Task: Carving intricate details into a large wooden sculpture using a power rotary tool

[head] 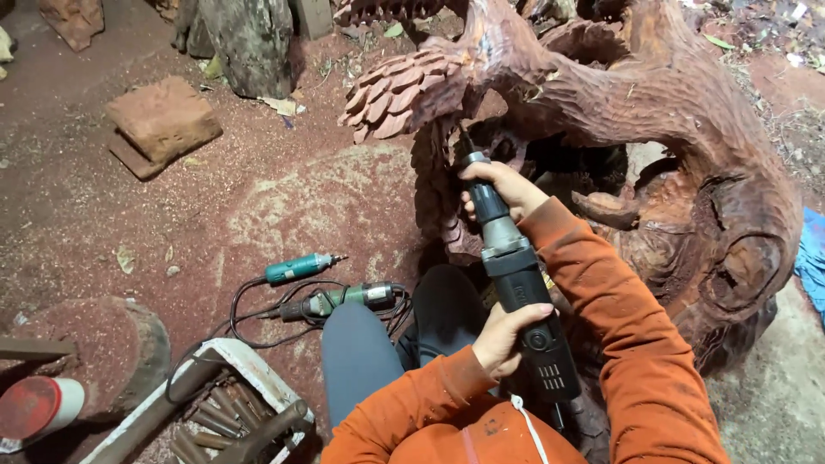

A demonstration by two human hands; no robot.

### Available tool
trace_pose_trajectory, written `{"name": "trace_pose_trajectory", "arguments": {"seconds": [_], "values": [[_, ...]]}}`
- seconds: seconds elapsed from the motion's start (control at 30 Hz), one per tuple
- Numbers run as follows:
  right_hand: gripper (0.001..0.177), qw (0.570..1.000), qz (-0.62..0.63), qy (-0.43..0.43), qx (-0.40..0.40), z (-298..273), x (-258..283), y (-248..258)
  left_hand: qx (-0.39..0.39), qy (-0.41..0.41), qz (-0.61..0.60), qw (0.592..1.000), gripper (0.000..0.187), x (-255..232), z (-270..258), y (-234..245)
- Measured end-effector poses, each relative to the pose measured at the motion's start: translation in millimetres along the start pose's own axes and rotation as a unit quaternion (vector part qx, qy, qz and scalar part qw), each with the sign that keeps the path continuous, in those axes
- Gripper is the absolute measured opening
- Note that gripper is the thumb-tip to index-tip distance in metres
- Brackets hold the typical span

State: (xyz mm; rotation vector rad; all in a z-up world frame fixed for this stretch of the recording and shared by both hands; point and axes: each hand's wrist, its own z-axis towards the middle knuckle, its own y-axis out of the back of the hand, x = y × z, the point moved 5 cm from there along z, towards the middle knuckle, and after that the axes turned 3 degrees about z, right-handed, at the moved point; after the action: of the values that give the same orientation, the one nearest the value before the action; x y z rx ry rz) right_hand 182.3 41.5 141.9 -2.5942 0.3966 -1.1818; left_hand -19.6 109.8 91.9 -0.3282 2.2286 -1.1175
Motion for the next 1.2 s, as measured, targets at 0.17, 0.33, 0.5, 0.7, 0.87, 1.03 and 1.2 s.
{"name": "trace_pose_trajectory", "arguments": {"seconds": [0.17,0.33,0.5,0.7,0.87,1.03,1.2], "values": [[0.021,1.000,0.006,-0.025,-0.011,18.1,-8.7,17.4,-0.002,-0.002,-0.006,1.000,0.041,-3.1,1.2,-3.9],[0.031,0.999,-0.021,0.028,-0.033,33.9,-6.3,32.0,-0.049,-0.031,-0.009,0.998,0.041,2.4,10.4,-9.9],[0.035,0.999,-0.023,0.018,-0.043,43.7,-8.3,42.0,-0.056,-0.040,-0.011,0.998,0.040,0.5,16.8,-7.9],[0.034,0.999,-0.031,0.022,-0.038,36.4,-1.3,35.3,-0.064,-0.034,-0.004,0.997,0.044,5.7,27.3,0.7],[0.035,0.997,-0.046,0.032,-0.047,27.0,6.3,30.6,-0.062,-0.018,-0.009,0.998,0.047,-6.4,15.3,-7.9],[0.029,0.999,-0.022,0.048,-0.013,30.9,-3.2,33.0,-0.075,-0.034,0.016,0.996,0.047,2.5,19.9,-3.4],[0.026,0.999,-0.011,0.047,-0.004,31.4,-2.8,37.5,-0.084,-0.051,0.032,0.995,0.047,9.5,28.3,2.8]]}}
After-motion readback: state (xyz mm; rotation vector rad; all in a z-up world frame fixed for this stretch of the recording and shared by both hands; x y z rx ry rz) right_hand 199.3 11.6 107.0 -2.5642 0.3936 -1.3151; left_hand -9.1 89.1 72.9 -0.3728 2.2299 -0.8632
